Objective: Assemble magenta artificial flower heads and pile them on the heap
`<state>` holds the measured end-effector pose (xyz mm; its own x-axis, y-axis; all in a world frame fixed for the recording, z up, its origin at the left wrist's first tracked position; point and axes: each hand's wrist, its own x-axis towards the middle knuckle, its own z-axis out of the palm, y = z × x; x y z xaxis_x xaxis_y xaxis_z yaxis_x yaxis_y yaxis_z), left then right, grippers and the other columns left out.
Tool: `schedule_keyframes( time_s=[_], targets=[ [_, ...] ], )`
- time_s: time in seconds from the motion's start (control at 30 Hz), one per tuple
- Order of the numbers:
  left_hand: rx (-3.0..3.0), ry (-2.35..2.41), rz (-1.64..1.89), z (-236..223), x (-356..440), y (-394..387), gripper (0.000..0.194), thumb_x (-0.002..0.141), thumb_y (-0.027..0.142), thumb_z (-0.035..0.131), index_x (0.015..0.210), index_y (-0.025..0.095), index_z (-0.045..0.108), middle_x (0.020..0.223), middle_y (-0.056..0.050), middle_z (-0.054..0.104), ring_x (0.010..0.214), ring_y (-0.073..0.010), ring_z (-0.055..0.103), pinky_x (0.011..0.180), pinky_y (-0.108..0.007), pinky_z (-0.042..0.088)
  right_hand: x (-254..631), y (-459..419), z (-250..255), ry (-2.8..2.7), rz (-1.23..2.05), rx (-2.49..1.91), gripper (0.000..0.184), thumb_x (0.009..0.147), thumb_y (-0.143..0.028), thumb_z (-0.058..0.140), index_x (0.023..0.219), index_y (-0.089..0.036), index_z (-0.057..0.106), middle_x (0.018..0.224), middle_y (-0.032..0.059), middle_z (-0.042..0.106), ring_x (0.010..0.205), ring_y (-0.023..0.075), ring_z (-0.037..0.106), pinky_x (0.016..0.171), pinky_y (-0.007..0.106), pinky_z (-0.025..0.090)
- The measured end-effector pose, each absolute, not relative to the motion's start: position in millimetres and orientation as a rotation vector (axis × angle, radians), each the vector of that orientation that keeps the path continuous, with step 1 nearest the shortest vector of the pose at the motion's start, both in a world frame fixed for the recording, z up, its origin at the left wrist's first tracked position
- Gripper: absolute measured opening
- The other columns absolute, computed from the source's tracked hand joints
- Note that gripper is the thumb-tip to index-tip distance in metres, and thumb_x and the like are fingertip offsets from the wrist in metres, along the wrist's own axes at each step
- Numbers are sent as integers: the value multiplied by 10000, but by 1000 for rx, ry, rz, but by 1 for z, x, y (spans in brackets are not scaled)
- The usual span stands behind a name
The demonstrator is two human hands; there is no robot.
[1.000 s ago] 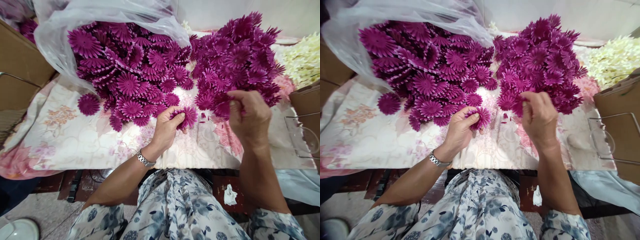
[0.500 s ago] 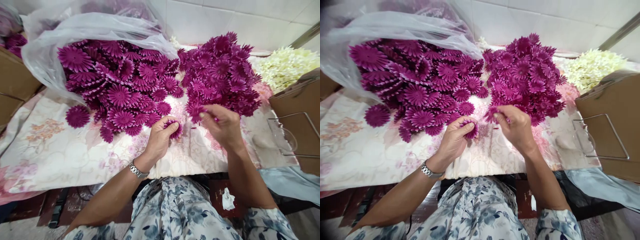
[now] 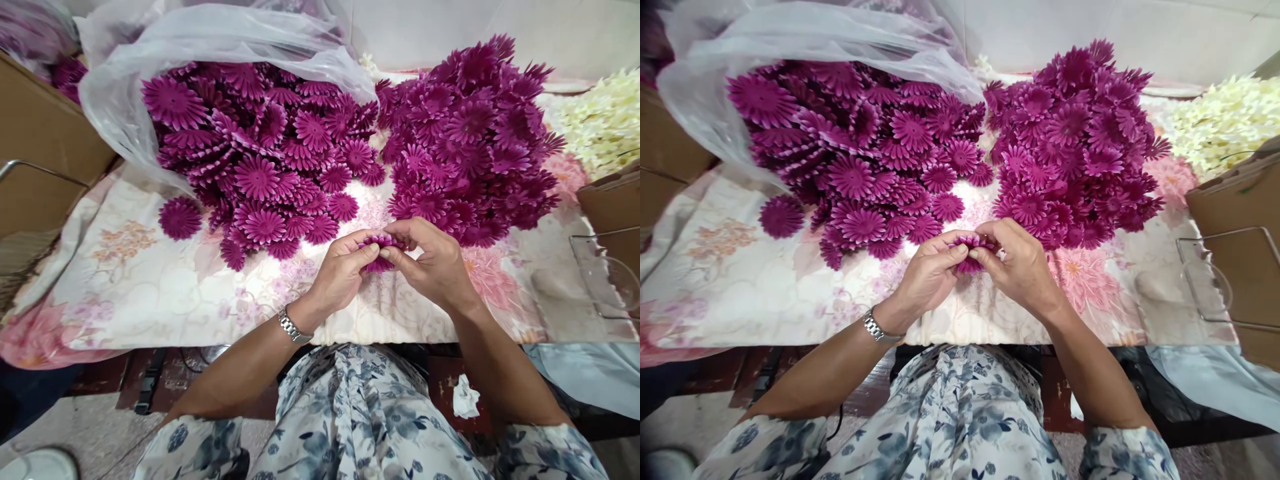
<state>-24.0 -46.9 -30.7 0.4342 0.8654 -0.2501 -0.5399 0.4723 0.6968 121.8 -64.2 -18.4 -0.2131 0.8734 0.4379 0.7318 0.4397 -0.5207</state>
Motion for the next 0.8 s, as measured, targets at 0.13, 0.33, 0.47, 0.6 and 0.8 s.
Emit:
schedule_keyframes(
  time_s=[0.13, 0.33, 0.47, 0.6, 0.8],
  targets=[
    [596, 646, 971, -33, -24, -46, 174, 618, 193, 777, 787, 168, 745, 762, -20, 704, 679, -81, 595, 679, -181, 475, 125, -62, -19, -2004, 213, -1317, 184, 839, -164, 585, 1013, -161, 645, 840, 50, 688, 765, 145, 641, 688, 268, 527],
    [552, 719, 986, -38, -22, -45, 239, 537, 183, 815, 770, 181, 761, 671, -6, 690, 605, -71, 568, 612, -184, 464, 125, -63, -23, -2000, 128, -1309, 279, 846, -103, 525, 1085, -145, 662, 929, 77, 737, 829, 159, 695, 730, 278, 573],
    [507, 764, 982, -38, -22, -44, 260, 516, 150, 808, 770, 167, 757, 617, 8, 668, 550, -57, 540, 589, -189, 464, 125, -64, -26, -1967, 86, -1310, 302, 846, -97, 516, 1095, -174, 667, 987, 55, 748, 886, 161, 712, 777, 272, 584],
    [463, 793, 1005, -37, -23, -44, 234, 522, 132, 788, 750, 161, 745, 609, 11, 671, 536, -61, 556, 555, -188, 457, 126, -64, -28, -1965, -28, -1320, 318, 844, -76, 507, 1089, -188, 675, 981, 46, 753, 881, 157, 717, 780, 254, 578],
    [464, 809, 1069, -36, -23, -42, 192, 553, 108, 748, 729, 176, 715, 641, 26, 690, 558, -70, 602, 579, -193, 492, 131, -65, -26, -1829, 251, -1354, 244, 846, -242, 604, 1079, -189, 654, 916, 43, 735, 768, 145, 689, 696, 264, 552]
  ],
)
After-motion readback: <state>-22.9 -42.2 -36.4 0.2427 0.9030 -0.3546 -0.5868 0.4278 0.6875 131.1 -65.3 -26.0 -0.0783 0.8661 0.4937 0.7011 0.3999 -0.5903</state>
